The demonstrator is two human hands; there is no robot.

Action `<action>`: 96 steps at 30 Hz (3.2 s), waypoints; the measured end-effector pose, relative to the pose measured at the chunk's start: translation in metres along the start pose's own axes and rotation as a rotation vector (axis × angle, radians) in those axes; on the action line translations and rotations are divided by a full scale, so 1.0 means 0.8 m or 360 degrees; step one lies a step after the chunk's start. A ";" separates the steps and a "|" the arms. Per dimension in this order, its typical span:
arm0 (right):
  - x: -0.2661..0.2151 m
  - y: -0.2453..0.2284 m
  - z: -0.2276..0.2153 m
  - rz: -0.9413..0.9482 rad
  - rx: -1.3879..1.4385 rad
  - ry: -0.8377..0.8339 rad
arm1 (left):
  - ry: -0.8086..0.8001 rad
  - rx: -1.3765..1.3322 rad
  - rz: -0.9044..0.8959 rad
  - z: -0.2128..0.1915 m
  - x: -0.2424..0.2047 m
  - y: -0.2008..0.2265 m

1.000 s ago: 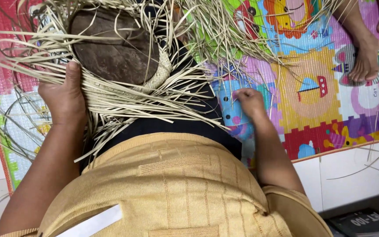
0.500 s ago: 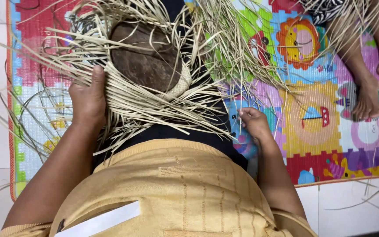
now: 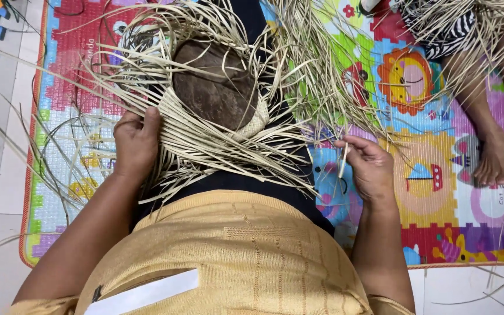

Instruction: Weaving natural dried plant fibers together to create a basket or mat structure.

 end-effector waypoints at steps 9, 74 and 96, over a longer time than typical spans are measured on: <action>-0.029 -0.133 0.100 -0.0995 -0.0639 -0.0316 | -0.0039 0.0739 0.0051 -0.096 -0.093 0.057; 0.049 -0.166 0.342 0.0088 0.1261 -0.0719 | -0.0706 -0.1248 0.0111 0.124 -0.031 0.175; 0.132 -0.178 0.188 -0.0132 0.1222 -0.0839 | -0.0974 -0.0462 -0.0051 0.100 -0.046 0.143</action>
Point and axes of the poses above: each hand's wrist, its own x-axis towards the middle knuckle, its own z-axis out of the palm, y = z × x, the point moved 9 cm from there along x, towards the middle knuckle, and after that the axes turned 10 degrees about x, right-handed, at the moved point
